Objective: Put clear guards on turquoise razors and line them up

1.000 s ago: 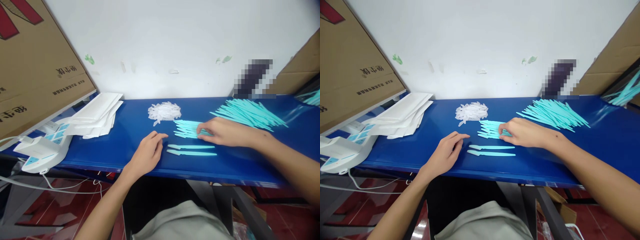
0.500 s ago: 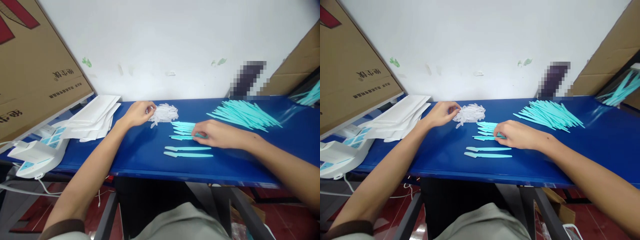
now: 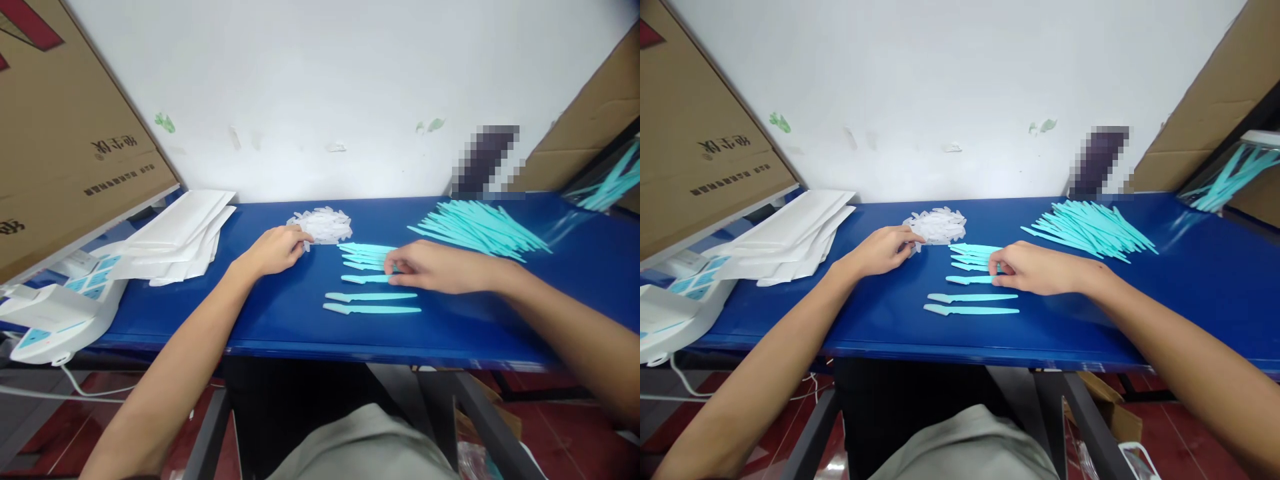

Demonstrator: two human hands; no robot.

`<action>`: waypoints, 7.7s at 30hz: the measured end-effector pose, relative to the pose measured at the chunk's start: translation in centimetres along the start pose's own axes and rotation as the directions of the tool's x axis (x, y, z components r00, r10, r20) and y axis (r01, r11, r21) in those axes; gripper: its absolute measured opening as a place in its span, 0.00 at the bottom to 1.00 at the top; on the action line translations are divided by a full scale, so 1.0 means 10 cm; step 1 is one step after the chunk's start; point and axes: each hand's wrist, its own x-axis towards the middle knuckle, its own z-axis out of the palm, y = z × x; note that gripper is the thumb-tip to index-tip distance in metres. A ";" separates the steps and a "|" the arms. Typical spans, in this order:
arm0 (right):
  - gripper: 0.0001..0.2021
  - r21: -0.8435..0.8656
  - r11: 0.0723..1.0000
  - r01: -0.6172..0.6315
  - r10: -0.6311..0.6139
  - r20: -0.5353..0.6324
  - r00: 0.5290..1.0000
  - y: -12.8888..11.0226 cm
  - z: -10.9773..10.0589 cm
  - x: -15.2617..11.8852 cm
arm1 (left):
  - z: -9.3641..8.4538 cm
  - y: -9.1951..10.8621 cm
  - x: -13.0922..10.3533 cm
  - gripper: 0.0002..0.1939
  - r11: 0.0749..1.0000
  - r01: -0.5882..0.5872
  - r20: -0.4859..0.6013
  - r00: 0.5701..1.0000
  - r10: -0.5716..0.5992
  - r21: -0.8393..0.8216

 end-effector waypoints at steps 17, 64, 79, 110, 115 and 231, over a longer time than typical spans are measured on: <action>0.06 -0.089 0.995 -0.041 0.041 -0.008 0.999 -0.07 -0.03 0.00 | -0.02 0.19 -0.05 0.10 0.937 -0.070 0.070 0.993 0.100 -0.342; 0.12 -0.248 0.967 0.060 -0.181 -0.499 0.847 0.01 0.10 0.07 | 0.07 0.43 -0.09 0.12 0.947 -0.247 -0.069 0.969 0.238 -0.204; 0.20 -0.144 0.975 -0.167 0.083 -0.465 0.882 0.05 0.12 0.08 | 0.10 0.45 -0.09 0.14 0.947 -0.309 -0.058 0.951 0.305 -0.090; 0.21 -0.529 0.846 0.067 -0.264 -0.307 0.915 0.02 0.22 0.09 | 0.05 0.37 -0.09 0.10 0.936 -0.186 -0.029 0.982 0.185 -0.300; 0.21 -0.553 0.831 0.063 -0.272 -0.304 0.913 -0.03 0.24 0.09 | 0.06 0.39 -0.10 0.10 0.928 -0.204 -0.044 0.979 0.200 -0.313; 0.19 0.050 0.997 -0.062 0.063 -0.028 0.998 0.07 -0.01 0.08 | 0.22 0.16 0.10 0.21 0.997 0.021 -0.201 0.980 -0.005 0.077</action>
